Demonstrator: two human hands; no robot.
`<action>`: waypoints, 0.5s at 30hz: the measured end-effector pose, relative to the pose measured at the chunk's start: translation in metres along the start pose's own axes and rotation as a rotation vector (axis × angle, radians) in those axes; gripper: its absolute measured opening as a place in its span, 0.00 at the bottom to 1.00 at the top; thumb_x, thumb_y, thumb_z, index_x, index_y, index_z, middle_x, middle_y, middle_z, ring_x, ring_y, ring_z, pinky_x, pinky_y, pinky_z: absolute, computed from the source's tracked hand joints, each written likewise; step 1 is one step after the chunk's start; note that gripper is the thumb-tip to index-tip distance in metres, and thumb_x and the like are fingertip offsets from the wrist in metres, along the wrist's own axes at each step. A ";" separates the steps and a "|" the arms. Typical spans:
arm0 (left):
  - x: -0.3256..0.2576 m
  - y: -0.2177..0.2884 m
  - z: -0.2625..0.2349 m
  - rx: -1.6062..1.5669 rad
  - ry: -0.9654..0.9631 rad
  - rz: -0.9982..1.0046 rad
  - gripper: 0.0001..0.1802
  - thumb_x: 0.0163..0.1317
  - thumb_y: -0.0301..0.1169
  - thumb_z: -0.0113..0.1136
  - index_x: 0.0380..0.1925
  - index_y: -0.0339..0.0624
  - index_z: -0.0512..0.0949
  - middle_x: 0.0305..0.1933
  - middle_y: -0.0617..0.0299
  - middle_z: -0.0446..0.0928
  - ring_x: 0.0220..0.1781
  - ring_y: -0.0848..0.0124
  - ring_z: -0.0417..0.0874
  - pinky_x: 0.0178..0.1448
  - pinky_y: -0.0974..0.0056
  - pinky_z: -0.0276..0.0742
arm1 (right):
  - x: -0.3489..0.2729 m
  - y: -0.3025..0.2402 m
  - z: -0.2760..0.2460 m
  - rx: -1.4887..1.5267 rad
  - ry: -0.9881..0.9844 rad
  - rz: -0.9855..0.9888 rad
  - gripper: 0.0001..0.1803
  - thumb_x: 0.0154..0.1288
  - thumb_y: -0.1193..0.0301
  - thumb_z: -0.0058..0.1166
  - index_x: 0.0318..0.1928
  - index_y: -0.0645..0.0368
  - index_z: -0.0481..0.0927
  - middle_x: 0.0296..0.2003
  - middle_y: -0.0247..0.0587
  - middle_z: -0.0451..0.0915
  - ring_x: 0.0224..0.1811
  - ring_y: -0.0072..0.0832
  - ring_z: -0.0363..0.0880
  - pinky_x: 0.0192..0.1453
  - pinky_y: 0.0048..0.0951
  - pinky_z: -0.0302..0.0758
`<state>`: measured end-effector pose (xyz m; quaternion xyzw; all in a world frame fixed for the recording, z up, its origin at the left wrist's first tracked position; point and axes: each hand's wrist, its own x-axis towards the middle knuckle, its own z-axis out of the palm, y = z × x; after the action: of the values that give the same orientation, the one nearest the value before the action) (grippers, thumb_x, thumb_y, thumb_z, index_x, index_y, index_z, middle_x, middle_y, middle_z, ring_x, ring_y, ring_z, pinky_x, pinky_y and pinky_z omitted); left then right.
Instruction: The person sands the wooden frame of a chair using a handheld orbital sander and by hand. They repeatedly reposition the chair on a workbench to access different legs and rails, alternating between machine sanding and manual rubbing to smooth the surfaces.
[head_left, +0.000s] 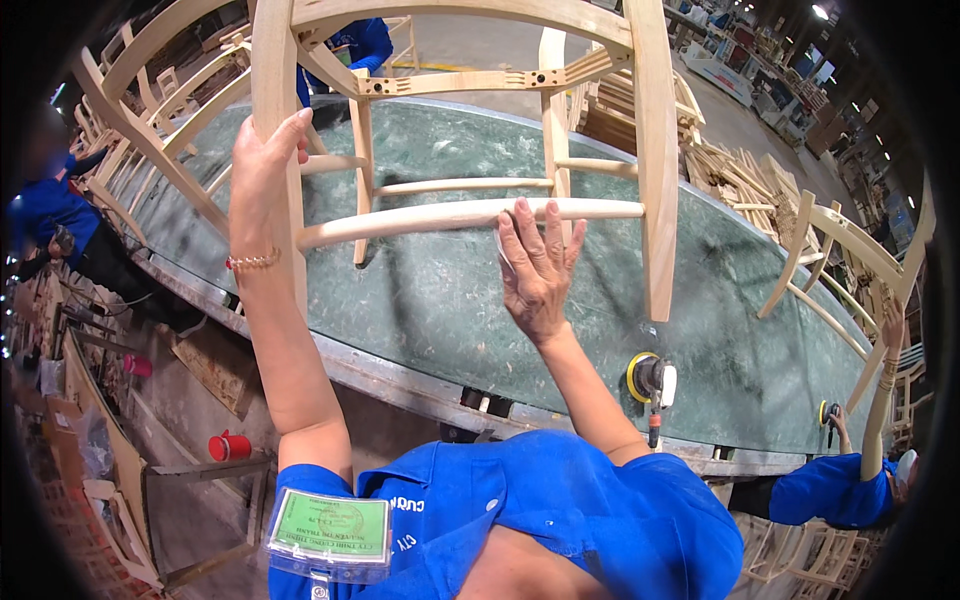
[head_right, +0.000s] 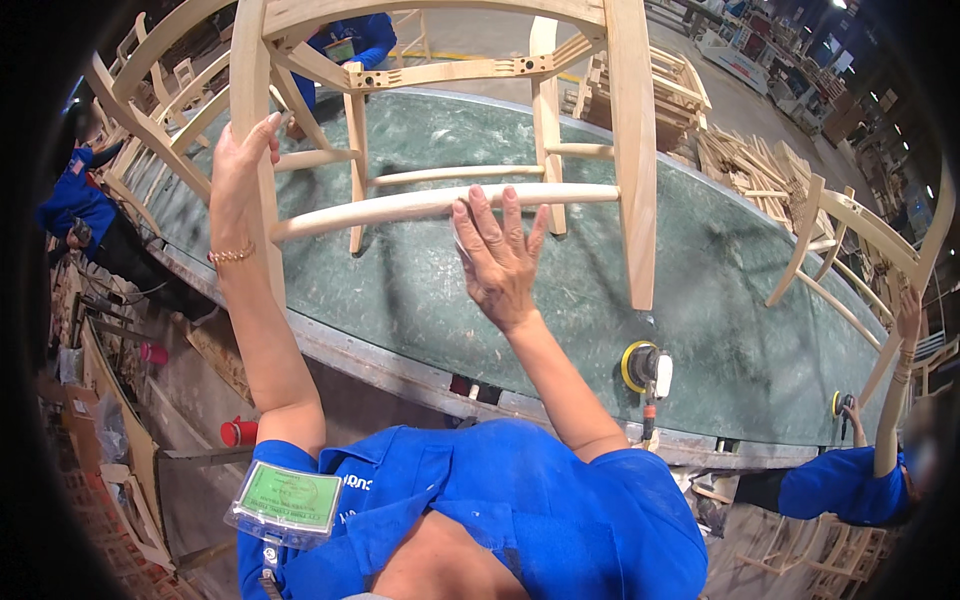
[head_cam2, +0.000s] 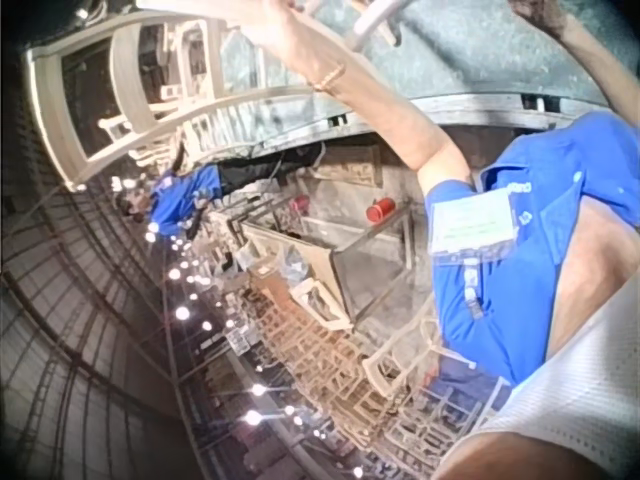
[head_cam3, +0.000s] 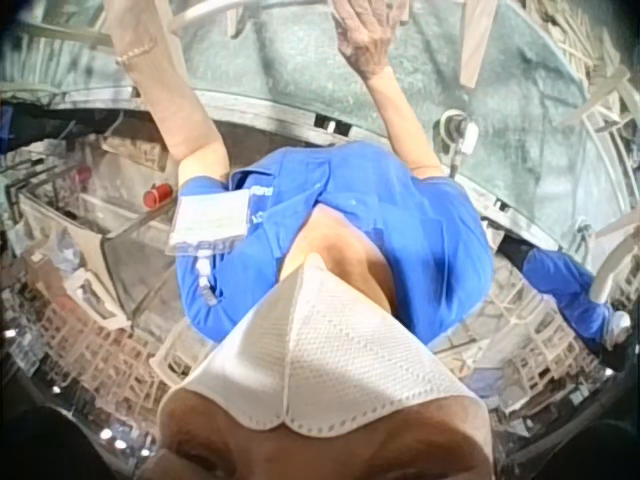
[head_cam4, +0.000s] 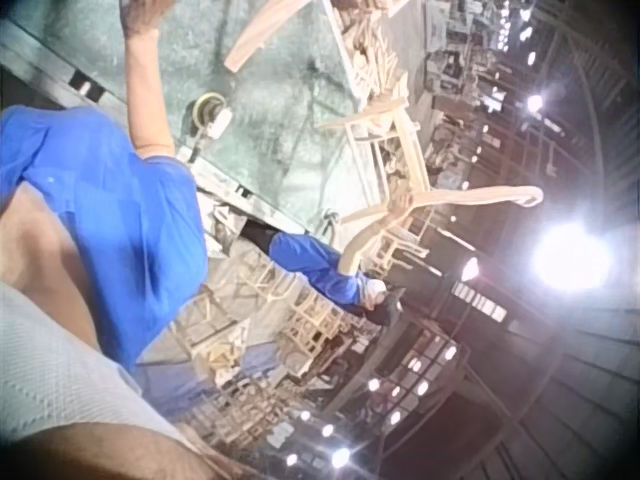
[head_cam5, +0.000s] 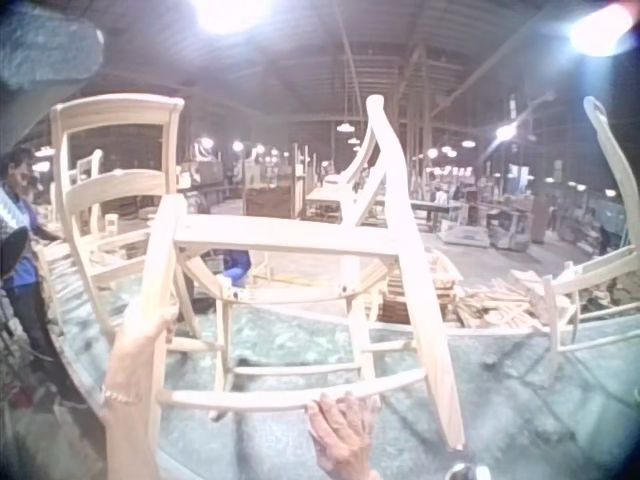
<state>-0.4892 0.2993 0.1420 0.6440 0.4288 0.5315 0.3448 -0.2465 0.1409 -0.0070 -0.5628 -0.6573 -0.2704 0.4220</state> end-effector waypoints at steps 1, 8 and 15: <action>0.000 0.001 0.001 -0.011 0.007 0.001 0.20 0.59 0.45 0.66 0.38 0.43 0.72 0.26 0.69 0.72 0.26 0.81 0.72 0.30 0.73 0.66 | -0.001 -0.004 -0.001 0.025 0.014 0.049 0.29 0.65 0.72 0.50 0.68 0.51 0.68 0.71 0.36 0.61 0.77 0.37 0.50 0.79 0.54 0.34; -0.004 0.018 0.010 -0.061 -0.076 0.061 0.19 0.61 0.43 0.64 0.40 0.40 0.73 0.25 0.68 0.71 0.25 0.80 0.72 0.29 0.73 0.67 | 0.032 -0.058 0.018 0.246 -0.114 -0.165 0.28 0.64 0.74 0.48 0.66 0.53 0.69 0.69 0.40 0.64 0.73 0.34 0.59 0.79 0.46 0.46; -0.007 0.015 0.008 -0.065 -0.017 0.033 0.17 0.62 0.40 0.63 0.42 0.39 0.74 0.26 0.68 0.71 0.25 0.80 0.71 0.30 0.73 0.67 | 0.022 -0.025 -0.020 0.133 -0.061 0.117 0.29 0.63 0.72 0.52 0.66 0.58 0.69 0.68 0.44 0.66 0.72 0.36 0.62 0.77 0.45 0.50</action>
<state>-0.4796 0.2868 0.1510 0.6440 0.3975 0.5453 0.3605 -0.2659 0.1303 0.0251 -0.5788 -0.6526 -0.1837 0.4533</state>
